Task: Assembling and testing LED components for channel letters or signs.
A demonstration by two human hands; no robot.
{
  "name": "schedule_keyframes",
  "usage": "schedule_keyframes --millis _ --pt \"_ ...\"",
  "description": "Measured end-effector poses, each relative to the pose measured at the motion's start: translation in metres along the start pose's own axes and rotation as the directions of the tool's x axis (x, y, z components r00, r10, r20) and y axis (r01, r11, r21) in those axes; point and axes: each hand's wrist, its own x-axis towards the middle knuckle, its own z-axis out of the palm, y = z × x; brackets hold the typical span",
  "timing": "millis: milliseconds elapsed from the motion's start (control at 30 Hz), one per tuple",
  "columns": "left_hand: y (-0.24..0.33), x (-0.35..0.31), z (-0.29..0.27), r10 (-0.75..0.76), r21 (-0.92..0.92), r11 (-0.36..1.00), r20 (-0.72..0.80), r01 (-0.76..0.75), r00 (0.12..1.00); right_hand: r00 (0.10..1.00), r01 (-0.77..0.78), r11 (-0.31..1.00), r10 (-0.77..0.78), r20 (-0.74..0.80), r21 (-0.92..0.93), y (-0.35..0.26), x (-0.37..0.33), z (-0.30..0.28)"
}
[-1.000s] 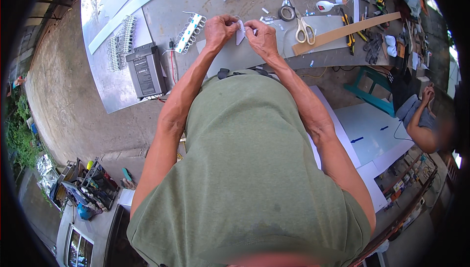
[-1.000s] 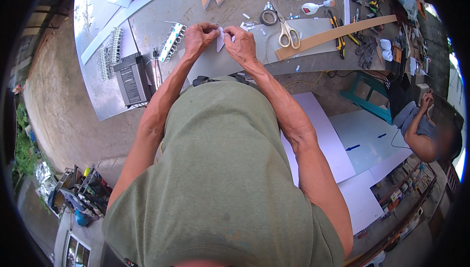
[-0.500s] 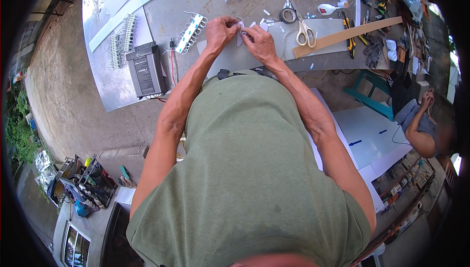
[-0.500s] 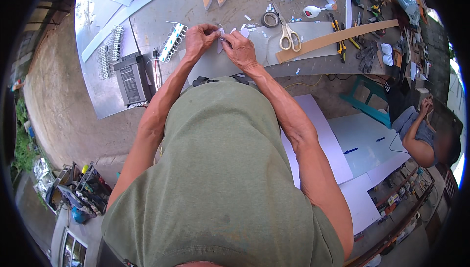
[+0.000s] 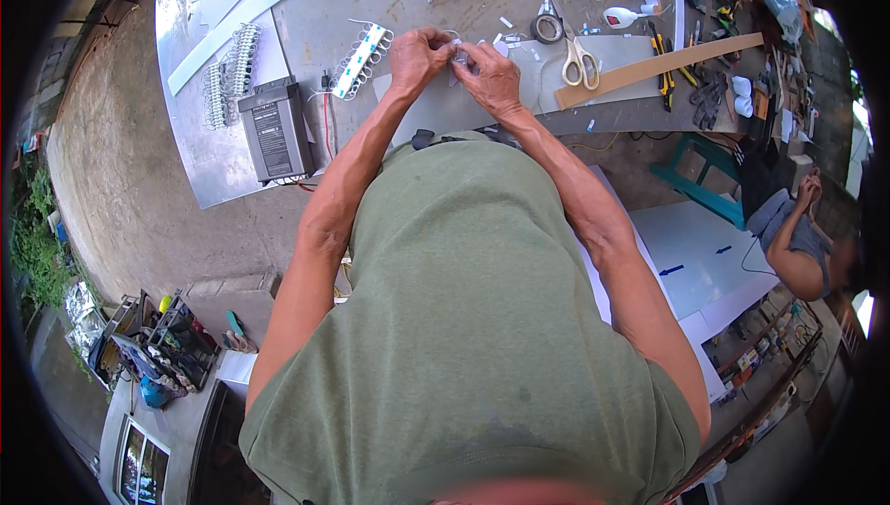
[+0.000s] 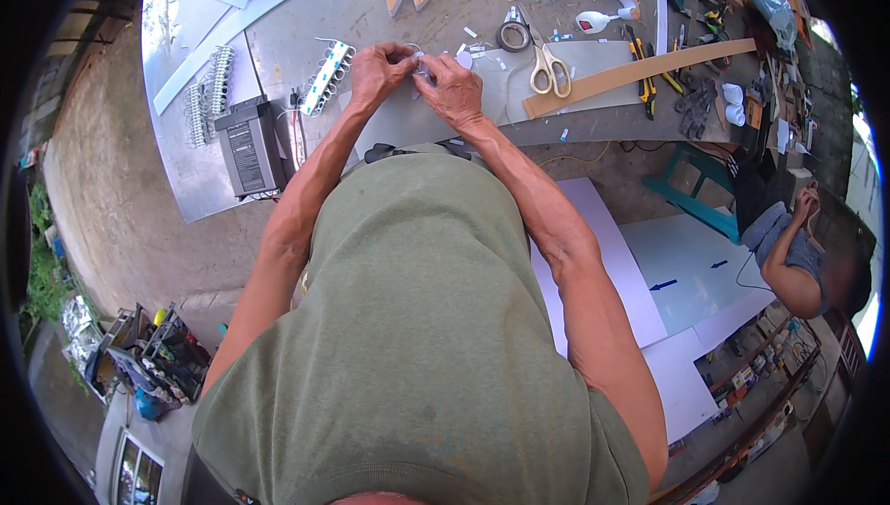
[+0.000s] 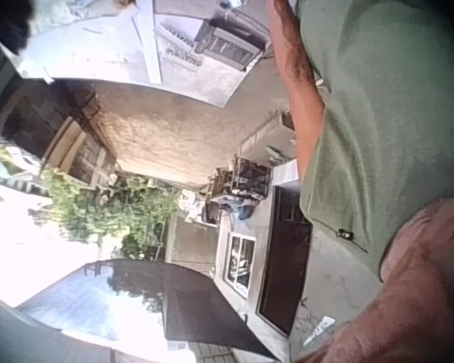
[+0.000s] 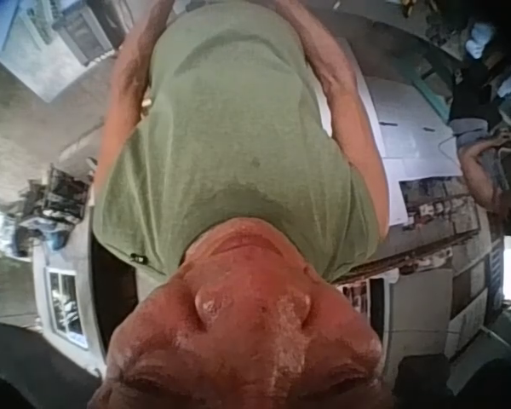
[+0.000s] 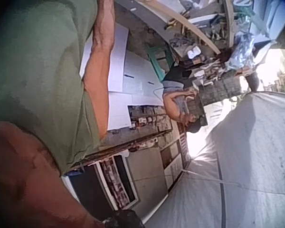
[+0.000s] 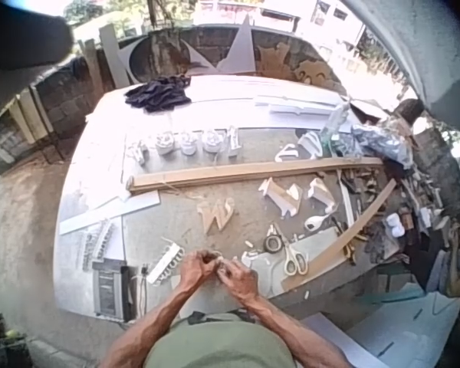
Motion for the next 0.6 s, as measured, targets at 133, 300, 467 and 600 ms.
schedule_keyframes --millis 133,300,467,600 --pt "0.0013 0.0005 0.0001 -0.006 0.01 1.0 0.002 0.006 1.0 0.995 0.01 0.998 -0.015 -0.099 -0.058 0.0015 0.0016 0.006" --pt "-0.0011 0.0008 0.0001 0.001 -0.005 1.0 -0.004 -0.001 1.0 0.992 0.015 0.996 -0.025 -0.12 -0.086 0.0003 0.0018 0.0085" --pt "0.0029 -0.0011 -0.0009 -0.01 -0.055 0.998 -0.021 0.008 1.0 0.988 0.047 0.996 -0.057 -0.146 -0.071 0.0037 0.001 0.0106" --pt "0.0038 -0.001 -0.0005 -0.012 -0.025 1.0 -0.029 0.011 1.0 0.989 0.05 0.997 -0.057 -0.137 -0.057 0.0051 0.0001 0.0101"
